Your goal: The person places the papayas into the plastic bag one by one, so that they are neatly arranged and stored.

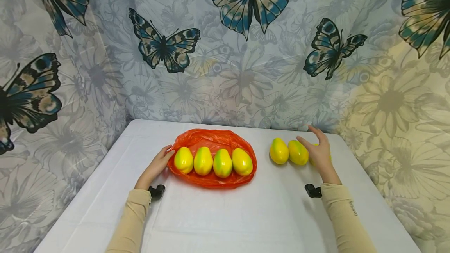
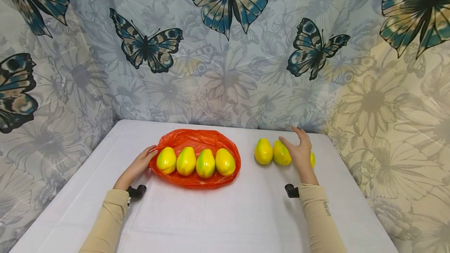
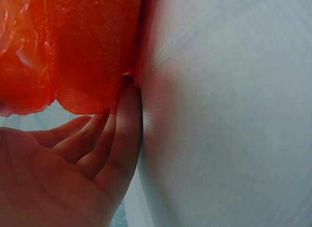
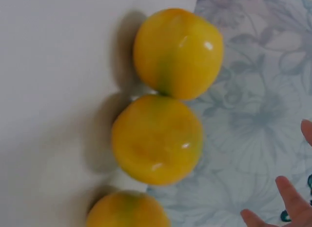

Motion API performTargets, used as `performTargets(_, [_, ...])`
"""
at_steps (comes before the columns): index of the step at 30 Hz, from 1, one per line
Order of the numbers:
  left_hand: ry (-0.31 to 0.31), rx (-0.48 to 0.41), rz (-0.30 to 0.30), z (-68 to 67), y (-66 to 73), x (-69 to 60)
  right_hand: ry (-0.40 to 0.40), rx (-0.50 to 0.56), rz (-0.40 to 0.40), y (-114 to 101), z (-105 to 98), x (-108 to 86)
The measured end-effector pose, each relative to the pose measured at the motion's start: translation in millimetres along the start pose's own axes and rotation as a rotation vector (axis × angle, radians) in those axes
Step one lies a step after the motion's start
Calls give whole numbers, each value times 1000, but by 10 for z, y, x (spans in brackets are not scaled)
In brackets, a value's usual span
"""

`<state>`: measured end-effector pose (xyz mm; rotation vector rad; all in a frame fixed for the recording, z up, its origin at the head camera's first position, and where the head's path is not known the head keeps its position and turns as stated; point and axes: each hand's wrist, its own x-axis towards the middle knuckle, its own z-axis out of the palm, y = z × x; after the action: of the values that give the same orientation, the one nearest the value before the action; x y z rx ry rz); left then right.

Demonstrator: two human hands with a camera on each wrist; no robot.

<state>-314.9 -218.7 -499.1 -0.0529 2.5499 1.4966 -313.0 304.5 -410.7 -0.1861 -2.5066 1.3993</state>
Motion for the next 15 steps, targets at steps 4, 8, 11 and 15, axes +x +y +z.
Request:
performTargets(4, [-8,-4,-2,6,-9,-10,10,-23,66,118,-46,2])
performTargets(8, [-6,-2,0,9,-14,-18,37,-70,112,249,-91,35])
performTargets(11, [0,-5,1,5,-8,-14,50,-93,139,334,-135,76])
performTargets(15, [0,-8,-10,-7,11,-1,38,-106,167,437,-187,107])
